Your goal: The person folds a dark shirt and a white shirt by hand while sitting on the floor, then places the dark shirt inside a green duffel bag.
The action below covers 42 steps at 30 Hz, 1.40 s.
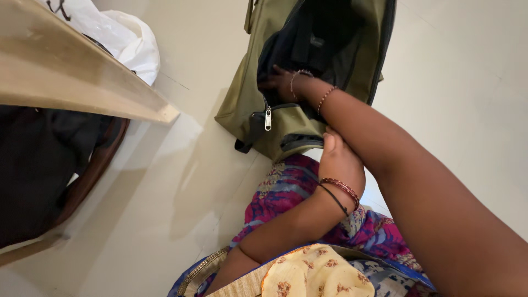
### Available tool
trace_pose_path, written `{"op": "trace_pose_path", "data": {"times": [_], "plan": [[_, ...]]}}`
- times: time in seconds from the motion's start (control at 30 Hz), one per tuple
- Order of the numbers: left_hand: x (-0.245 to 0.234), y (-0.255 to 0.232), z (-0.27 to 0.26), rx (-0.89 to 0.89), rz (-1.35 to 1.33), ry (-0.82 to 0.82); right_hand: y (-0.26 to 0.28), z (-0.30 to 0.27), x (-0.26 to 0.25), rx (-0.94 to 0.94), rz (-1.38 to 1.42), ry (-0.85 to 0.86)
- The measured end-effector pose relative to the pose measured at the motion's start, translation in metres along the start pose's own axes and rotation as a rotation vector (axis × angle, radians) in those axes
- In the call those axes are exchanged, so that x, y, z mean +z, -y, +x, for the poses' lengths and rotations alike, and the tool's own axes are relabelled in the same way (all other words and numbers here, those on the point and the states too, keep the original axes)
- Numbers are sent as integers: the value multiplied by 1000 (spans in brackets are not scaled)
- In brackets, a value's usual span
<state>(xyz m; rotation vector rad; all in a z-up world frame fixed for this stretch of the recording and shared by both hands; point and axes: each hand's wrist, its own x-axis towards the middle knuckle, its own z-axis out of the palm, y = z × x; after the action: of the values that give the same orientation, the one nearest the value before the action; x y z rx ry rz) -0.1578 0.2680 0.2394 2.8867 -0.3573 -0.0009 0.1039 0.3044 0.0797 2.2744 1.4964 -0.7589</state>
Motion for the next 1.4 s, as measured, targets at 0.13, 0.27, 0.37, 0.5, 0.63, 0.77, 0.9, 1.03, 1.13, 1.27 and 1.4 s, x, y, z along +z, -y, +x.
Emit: {"op": "trace_pose_path", "data": {"times": [0.13, 0.27, 0.37, 0.5, 0.63, 0.77, 0.9, 1.03, 1.13, 1.27, 1.4], "plan": [[6, -5, -4, 54, -42, -21, 17, -26, -9, 220, 211, 70], [4, -8, -5, 105, 13, 49, 2, -50, -9, 564, 298, -67], [-5, -10, -8, 138, 20, 99, -9, -65, -1, 511, 257, 42], [-10, -9, -2, 128, 25, 15, -1, -112, -11, 300, 448, -361], [-9, 0, 11, 13, -41, -220, 42, -226, -21, 226, 1054, -1217], [-15, 18, 25, -134, -56, -449, 83, -368, 23, 644, 750, -1403], [-25, 27, 26, -166, -175, -467, 130, -494, 146, 1027, 501, -913], [-22, 22, 21, -151, -145, -547, 226, -617, 297, 1215, 399, -427], [-20, 18, 23, -156, -134, -629, 306, -695, 359, 1629, 931, -176], [-15, 24, 23, -295, -44, -716, 376, -744, 407, 1898, 1091, -214], [-12, 23, 26, -321, -43, -786, 393, -758, 429, 2031, 1159, -369]]}}
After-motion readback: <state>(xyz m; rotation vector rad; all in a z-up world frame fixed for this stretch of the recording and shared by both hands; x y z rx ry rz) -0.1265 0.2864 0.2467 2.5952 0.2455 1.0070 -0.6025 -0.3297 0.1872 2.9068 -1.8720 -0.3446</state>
